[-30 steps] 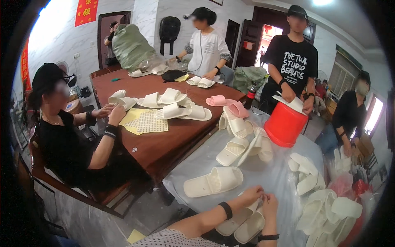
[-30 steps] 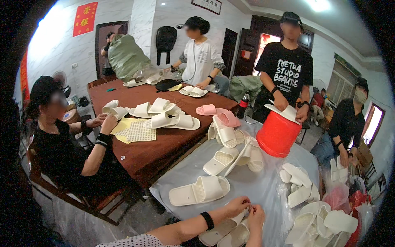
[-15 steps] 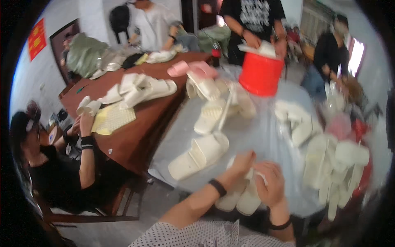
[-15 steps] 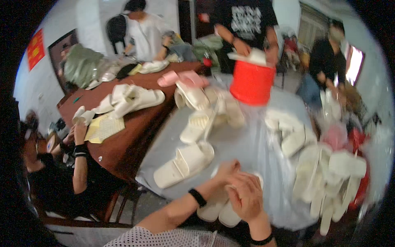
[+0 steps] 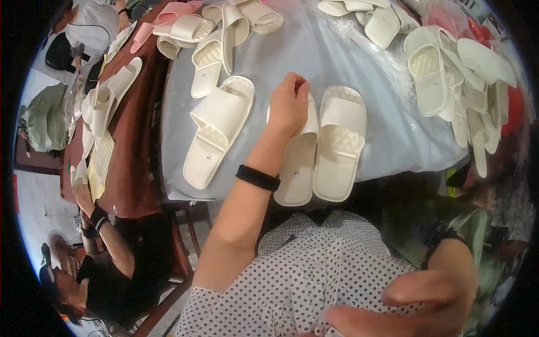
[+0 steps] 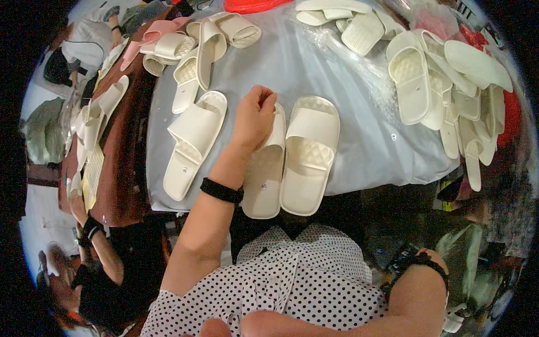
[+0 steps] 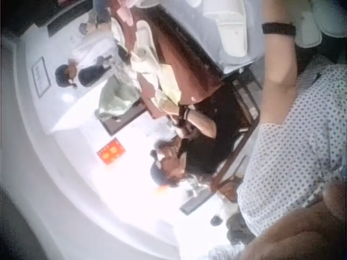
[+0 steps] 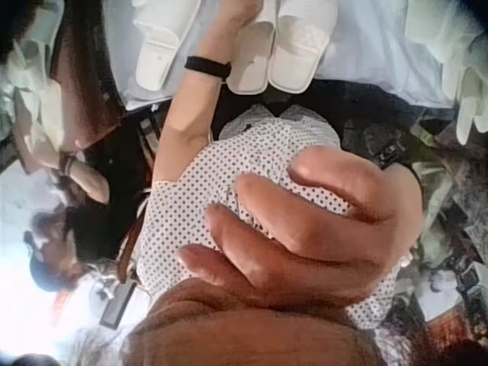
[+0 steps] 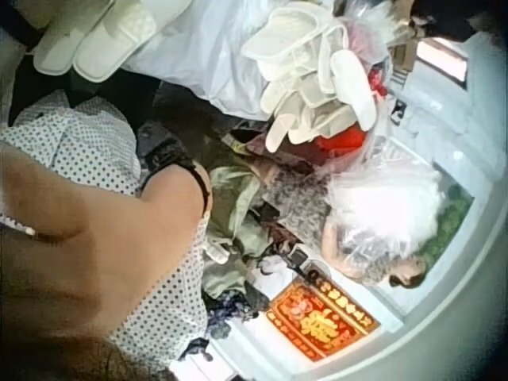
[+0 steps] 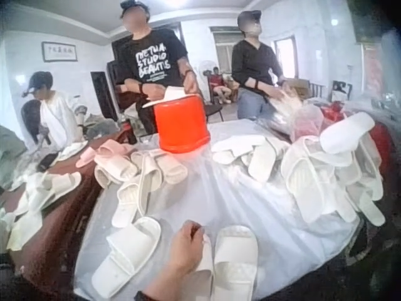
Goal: Assembling and inspecting white slippers at a production table.
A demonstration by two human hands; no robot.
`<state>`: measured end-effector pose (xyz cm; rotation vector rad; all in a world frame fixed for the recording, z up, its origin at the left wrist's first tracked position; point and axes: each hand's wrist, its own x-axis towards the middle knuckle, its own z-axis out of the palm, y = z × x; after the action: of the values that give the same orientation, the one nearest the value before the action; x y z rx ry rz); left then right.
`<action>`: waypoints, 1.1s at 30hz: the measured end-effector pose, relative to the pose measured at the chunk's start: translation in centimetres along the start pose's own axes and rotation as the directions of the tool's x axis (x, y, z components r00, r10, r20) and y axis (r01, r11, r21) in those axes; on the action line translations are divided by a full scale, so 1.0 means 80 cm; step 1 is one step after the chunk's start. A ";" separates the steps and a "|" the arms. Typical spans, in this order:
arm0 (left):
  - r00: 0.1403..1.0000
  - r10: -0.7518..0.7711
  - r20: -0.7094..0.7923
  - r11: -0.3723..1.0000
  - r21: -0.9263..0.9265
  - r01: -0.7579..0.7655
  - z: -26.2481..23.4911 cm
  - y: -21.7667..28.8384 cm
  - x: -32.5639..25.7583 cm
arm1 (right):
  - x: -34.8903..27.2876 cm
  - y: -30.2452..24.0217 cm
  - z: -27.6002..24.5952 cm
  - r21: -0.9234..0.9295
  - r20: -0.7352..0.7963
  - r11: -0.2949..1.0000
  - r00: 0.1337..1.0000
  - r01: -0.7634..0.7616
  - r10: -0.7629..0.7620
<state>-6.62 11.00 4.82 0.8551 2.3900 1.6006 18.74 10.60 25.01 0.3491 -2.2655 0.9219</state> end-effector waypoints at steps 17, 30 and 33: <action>1.000 0.005 -0.021 1.000 -0.005 -0.005 0.010 -0.002 0.004 | 0.012 0.030 -0.053 0.121 0.484 0.982 0.873 -0.143 0.067; 0.999 0.041 -0.016 0.999 -0.003 -0.041 0.009 -0.010 0.010 | -0.015 0.007 0.031 0.135 -0.199 0.991 0.979 -0.016 0.043; 1.000 -0.001 -0.010 0.998 -0.063 0.000 0.002 -0.013 0.007 | -0.010 0.001 0.012 0.262 0.038 0.952 0.987 -0.158 0.153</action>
<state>-7.42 11.16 3.97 0.8367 2.3327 1.6748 18.80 9.99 23.91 0.2978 -2.2121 1.3147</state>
